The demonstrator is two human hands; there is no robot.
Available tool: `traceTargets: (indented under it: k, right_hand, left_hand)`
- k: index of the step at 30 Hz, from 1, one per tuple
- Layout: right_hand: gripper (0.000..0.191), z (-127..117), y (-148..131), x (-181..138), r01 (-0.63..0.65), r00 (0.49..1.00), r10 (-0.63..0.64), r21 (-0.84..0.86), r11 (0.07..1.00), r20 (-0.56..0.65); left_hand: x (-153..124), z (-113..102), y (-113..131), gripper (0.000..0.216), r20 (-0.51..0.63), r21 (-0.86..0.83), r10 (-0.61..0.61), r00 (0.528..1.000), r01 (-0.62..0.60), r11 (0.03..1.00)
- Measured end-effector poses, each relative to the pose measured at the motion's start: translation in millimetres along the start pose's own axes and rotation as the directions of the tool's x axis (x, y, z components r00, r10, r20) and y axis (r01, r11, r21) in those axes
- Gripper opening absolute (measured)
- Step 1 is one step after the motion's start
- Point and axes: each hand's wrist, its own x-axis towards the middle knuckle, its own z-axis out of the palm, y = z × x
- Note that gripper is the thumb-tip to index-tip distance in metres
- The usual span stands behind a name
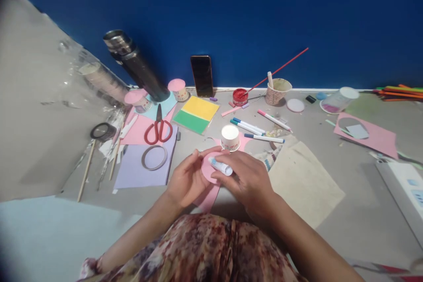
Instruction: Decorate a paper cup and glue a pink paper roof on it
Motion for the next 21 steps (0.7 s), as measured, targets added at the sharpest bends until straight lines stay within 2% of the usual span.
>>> traceTargets:
  k: [3, 7, 10, 12, 14, 17, 19, 21]
  right_hand:
    - [0.03, 6.0, 3.1, -4.5, 0.069, 0.998, -0.069, -0.09, 0.993, 0.005]
    - [0.025, 9.5, 5.2, -7.3, 0.116, 0.993, -0.115, -0.131, 0.985, 0.017]
    - [0.026, 9.5, 6.2, -8.9, 0.091, 0.996, -0.089, -0.128, 0.988, 0.023]
    - [0.028, 9.0, 7.0, -9.8, 0.063, 0.998, -0.06, -0.113, 0.992, 0.026]
    - [0.029, 8.8, 7.6, -10.1, 0.04, 0.999, -0.038, -0.091, 0.995, 0.022]
    - [0.028, 9.2, 7.7, -9.3, 0.038, 0.999, -0.038, -0.067, 0.997, 0.003]
    - [0.027, 9.8, 7.4, -8.3, 0.05, 0.999, -0.051, -0.064, 0.997, -0.013]
    - [0.027, 10.2, 6.9, -7.6, 0.059, 0.998, -0.062, -0.076, 0.995, -0.031]
  left_hand:
    - [0.1, 4.5, -6.8, 0.034, -0.023, 0.034, 0.091, 0.996, -0.091, 0.995]
    - [0.7, 8.7, -16.2, 0.026, -0.031, 0.105, 0.244, 0.969, -0.239, 0.965]
    - [0.9, 7.4, -18.8, 0.021, -0.079, 0.201, 0.26, 0.962, -0.24, 0.95]
    - [0.4, 4.6, -16.2, 0.023, -0.103, 0.324, 0.27, 0.957, -0.224, 0.919]
    - [-0.9, 2.3, -10.7, 0.026, -0.082, 0.51, 0.324, 0.943, -0.239, 0.827]
    - [-3.6, 2.4, -1.1, 0.028, -0.003, 0.743, 0.401, 0.916, -0.267, 0.614]
    - [-4.9, 4.6, 2.7, 0.029, 0.026, 0.813, 0.422, 0.906, -0.265, 0.518]
    - [-5.5, 6.9, 2.6, 0.031, 0.042, 0.839, 0.439, 0.898, -0.271, 0.473]
